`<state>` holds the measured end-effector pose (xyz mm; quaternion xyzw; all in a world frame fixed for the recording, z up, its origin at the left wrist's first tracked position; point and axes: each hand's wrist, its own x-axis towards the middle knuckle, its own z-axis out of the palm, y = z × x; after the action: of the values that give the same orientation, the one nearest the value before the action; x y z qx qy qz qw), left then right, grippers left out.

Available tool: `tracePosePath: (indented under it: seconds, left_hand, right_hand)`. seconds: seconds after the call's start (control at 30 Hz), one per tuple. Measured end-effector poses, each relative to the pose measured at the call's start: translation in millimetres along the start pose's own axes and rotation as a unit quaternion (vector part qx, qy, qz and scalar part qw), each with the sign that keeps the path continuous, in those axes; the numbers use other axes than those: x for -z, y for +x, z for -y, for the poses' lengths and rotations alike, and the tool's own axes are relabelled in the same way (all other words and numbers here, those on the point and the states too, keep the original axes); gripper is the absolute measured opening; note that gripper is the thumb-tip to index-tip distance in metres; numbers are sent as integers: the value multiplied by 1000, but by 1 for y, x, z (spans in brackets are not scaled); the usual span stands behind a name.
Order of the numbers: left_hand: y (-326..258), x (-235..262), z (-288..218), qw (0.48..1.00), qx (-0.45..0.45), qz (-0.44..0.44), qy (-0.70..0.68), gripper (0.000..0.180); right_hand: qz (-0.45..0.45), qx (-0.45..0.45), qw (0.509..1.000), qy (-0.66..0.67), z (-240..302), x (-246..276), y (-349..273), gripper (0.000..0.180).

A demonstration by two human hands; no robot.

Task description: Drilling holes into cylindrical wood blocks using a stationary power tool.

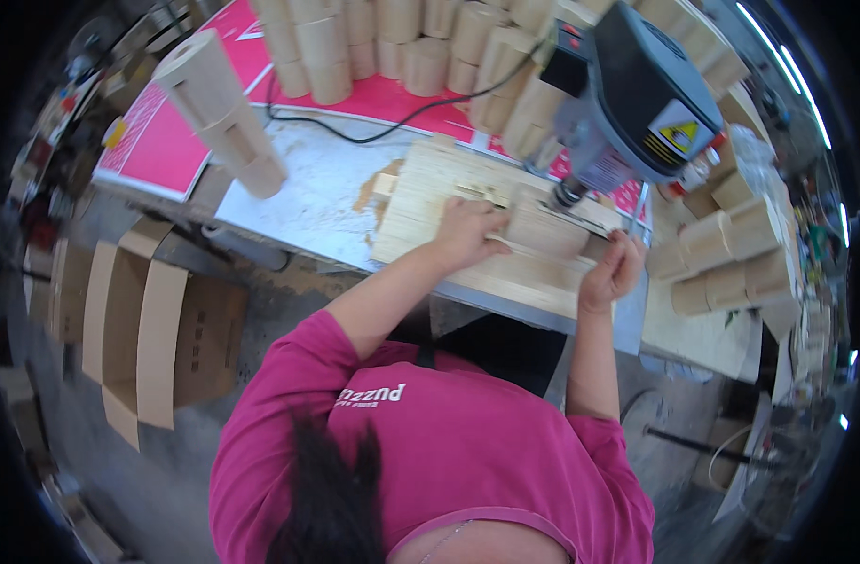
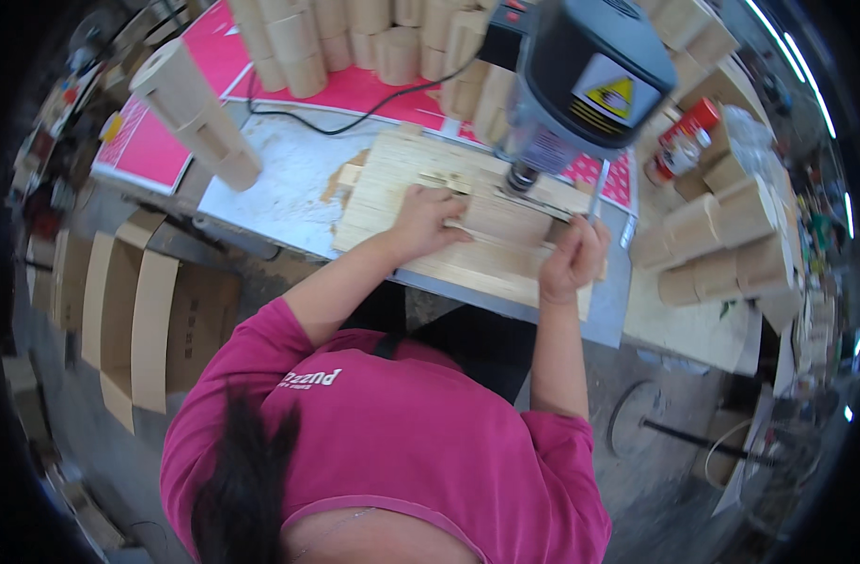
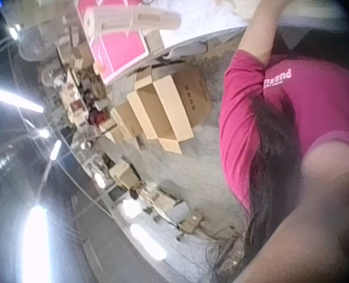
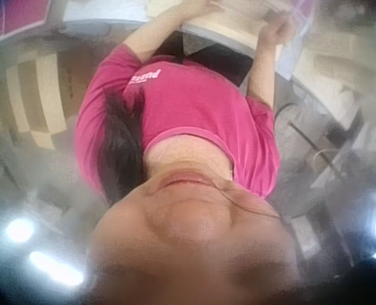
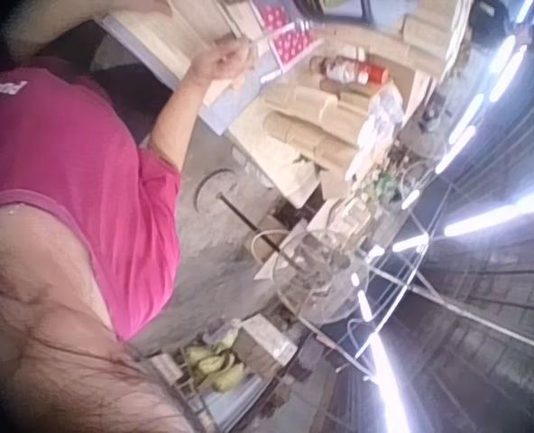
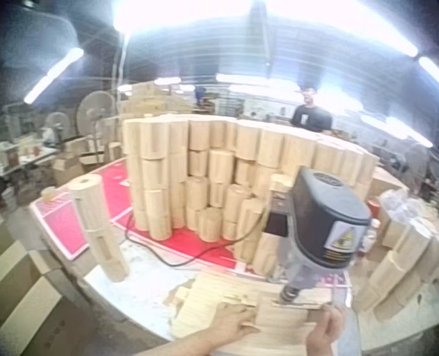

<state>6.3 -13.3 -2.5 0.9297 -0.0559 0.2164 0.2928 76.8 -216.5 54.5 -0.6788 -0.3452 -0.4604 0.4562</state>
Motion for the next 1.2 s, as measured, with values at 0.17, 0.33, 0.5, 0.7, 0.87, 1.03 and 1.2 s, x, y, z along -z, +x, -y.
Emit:
tracePosePath:
  seconds: [0.17, 0.33, 0.5, 0.7, 0.87, 1.03, 1.2]
  left_hand:
    - [2, 4, -5, 999, -12, 6, -34, 48]
    - [2, 5, -1, 1000, -5, 10, -4, 49]
    - [-2, 9, 0, 1000, 9, 12, -21, 50]
    - [14, 2, -21, 989, 110, 47, -91, 49]
    - [12, -8, -14, 962, 149, -20, -226, 49]
    - [-6, 9, -4, 964, 67, -71, -247, 43]
    - [-46, 95, -5, 973, 23, -22, -229, 40]
  right_hand:
    - [-1, 57, 998, 11, -11, 1, 1, 12]
    - [9, 10, 1000, 3, 12, 8, 16, 6]
    - [1, -37, 999, -32, 42, 14, 134, 15]
    - [186, -110, 955, -203, -42, -1, 212, 24]
    - [166, -276, 935, 148, -29, 6, 154, 38]
    - [495, -192, 847, -18, -68, 45, 27, 41]
    - [432, -299, 848, 68, 1, 86, 5, 28]
